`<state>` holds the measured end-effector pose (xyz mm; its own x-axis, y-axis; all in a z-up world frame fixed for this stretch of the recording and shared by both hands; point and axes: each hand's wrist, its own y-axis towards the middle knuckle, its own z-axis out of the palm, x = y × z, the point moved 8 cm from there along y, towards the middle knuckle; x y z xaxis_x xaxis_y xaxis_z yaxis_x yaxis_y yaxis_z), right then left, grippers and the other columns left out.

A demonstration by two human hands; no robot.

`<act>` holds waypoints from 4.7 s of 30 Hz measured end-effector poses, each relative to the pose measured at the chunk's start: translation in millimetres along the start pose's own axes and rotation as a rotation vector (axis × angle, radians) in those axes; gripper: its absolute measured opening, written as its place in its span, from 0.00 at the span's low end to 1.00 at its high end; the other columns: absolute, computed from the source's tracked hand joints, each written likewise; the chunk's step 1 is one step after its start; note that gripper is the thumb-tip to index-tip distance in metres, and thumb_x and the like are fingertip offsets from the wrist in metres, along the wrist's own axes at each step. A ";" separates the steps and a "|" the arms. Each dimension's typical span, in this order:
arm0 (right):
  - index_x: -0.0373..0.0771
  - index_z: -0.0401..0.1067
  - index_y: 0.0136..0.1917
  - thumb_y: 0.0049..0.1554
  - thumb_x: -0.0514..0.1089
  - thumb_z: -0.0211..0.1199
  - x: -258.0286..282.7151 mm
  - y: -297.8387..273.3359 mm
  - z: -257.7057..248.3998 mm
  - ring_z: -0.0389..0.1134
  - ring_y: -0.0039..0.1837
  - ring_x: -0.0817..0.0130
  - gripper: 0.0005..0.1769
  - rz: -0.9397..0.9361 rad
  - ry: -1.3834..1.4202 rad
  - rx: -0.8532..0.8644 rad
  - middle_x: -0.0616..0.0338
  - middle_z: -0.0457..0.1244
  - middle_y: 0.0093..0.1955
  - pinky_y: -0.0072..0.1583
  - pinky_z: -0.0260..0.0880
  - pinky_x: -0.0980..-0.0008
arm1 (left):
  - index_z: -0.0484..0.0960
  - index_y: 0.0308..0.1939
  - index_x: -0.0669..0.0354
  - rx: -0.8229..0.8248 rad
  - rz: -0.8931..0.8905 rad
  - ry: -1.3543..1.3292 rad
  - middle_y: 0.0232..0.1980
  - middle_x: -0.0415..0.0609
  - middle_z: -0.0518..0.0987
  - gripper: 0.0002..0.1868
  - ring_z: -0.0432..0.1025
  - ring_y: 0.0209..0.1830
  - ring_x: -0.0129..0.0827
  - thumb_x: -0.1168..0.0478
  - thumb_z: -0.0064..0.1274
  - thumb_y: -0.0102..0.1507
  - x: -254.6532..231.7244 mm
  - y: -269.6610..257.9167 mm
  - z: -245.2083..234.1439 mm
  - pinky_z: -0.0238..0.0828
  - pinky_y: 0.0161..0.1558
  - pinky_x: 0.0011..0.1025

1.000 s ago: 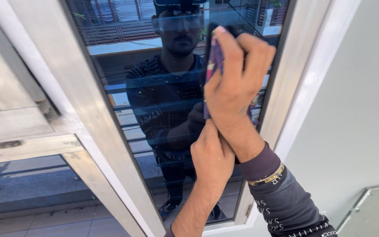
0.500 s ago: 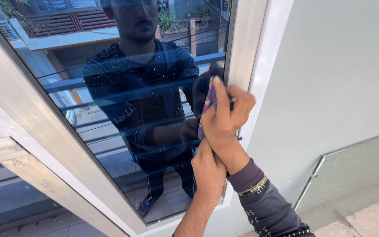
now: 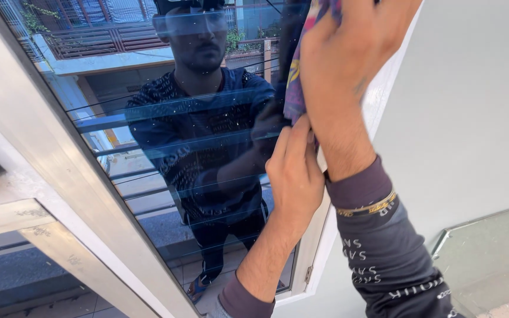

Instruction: The person wipes a large glass window pane with a patterned cloth using both hands. They move the cloth in vertical and horizontal strokes across the surface, covering the lower, middle, and upper sections of the window.

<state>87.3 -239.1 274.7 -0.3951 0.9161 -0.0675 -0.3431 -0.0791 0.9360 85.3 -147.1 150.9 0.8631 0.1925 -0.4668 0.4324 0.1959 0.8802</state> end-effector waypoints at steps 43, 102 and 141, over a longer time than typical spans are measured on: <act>0.37 0.68 0.64 0.54 0.21 0.62 139.6 37.9 31.1 0.64 0.58 0.54 0.26 -0.058 0.548 0.029 0.52 0.60 0.57 0.59 0.69 0.62 | 0.74 0.60 0.69 -0.159 -0.025 0.168 0.25 0.49 0.78 0.16 0.75 0.21 0.33 0.69 0.47 0.67 -31.7 29.6 -112.4 0.70 0.27 0.29; 0.43 0.49 0.83 0.68 0.68 0.34 50.8 -46.4 17.6 0.40 0.86 0.61 0.40 -0.205 -0.151 0.594 0.54 0.44 0.86 0.81 0.39 0.52 | 0.54 0.82 0.46 0.388 0.892 1.321 0.84 0.42 0.53 0.37 0.46 0.83 0.32 0.41 0.41 0.72 -41.1 115.2 -81.3 0.29 0.81 0.45; 0.54 0.51 0.85 0.71 0.66 0.37 121.0 92.3 87.0 0.34 0.87 0.55 0.33 -0.279 -0.103 0.475 0.51 0.37 0.88 0.81 0.39 0.46 | 0.47 0.82 0.46 0.240 0.794 1.320 0.84 0.44 0.47 0.45 0.41 0.84 0.33 0.33 0.39 0.67 -93.8 229.8 -153.0 0.31 0.81 0.45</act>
<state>81.9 -101.4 383.0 -0.2505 0.9127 -0.3229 0.0082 0.3355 0.9420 63.8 26.9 383.9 0.1058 0.8714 0.4791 0.1343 -0.4899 0.8614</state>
